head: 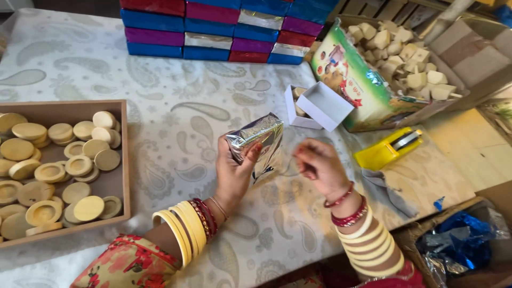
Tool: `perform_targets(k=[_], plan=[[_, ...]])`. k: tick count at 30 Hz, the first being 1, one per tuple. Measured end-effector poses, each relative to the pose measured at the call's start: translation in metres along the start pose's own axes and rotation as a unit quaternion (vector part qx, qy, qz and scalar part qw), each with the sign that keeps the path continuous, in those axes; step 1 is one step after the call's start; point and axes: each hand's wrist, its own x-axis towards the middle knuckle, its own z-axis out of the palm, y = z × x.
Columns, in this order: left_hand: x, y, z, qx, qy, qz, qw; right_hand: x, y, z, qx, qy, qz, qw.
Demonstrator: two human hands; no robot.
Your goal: Packaging and wrapping dry fruit products or sweets into gift boxes.
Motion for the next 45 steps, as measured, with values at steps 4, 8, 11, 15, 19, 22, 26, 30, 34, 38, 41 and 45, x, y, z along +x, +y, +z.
perform_targets(k=[4,8,11,15,19,22,26,30,34,38,41,45], plan=[[-0.005,-0.003,0.004,0.030,0.020,0.025,0.999,0.019,-0.005,0.053,-0.100,-0.067,0.002,0.993],[-0.004,-0.001,0.005,-0.009,0.012,0.020,1.000,0.030,0.003,0.061,-0.166,-0.054,-0.008,0.985],[-0.007,0.000,0.005,0.026,0.020,0.016,0.999,0.032,0.009,0.060,-0.207,-0.042,-0.033,0.977],[-0.008,0.000,0.005,0.055,0.024,0.003,0.998,0.034,0.008,0.058,-0.213,-0.050,-0.036,0.975],[-0.005,0.006,0.007,-0.005,0.017,-0.007,1.000,0.038,0.006,0.060,-0.226,-0.050,-0.008,0.973],[-0.004,0.007,0.008,-0.030,0.010,-0.018,0.999,0.038,0.003,0.062,-0.246,-0.042,-0.018,0.968],[-0.011,0.001,-0.001,-0.029,0.015,-0.043,0.999,0.040,0.012,0.050,-0.337,-0.025,-0.050,0.940],[-0.006,0.005,-0.014,0.003,0.016,-0.052,0.998,0.046,0.017,0.038,-0.366,-0.021,-0.069,0.928],[-0.003,0.010,-0.020,-0.060,0.037,-0.056,0.996,0.046,-0.003,0.045,-0.321,-0.042,-0.184,0.928],[0.003,0.002,-0.032,-0.127,-0.006,-0.040,0.991,0.047,-0.008,0.048,-0.322,-0.119,-0.287,0.894],[0.021,0.011,-0.031,-0.069,-0.032,0.011,0.997,0.038,0.006,0.051,-0.343,-0.094,-0.231,0.906],[0.030,0.019,-0.041,0.036,0.011,0.051,0.998,0.037,0.031,0.048,-0.498,-0.034,-0.365,0.786]])
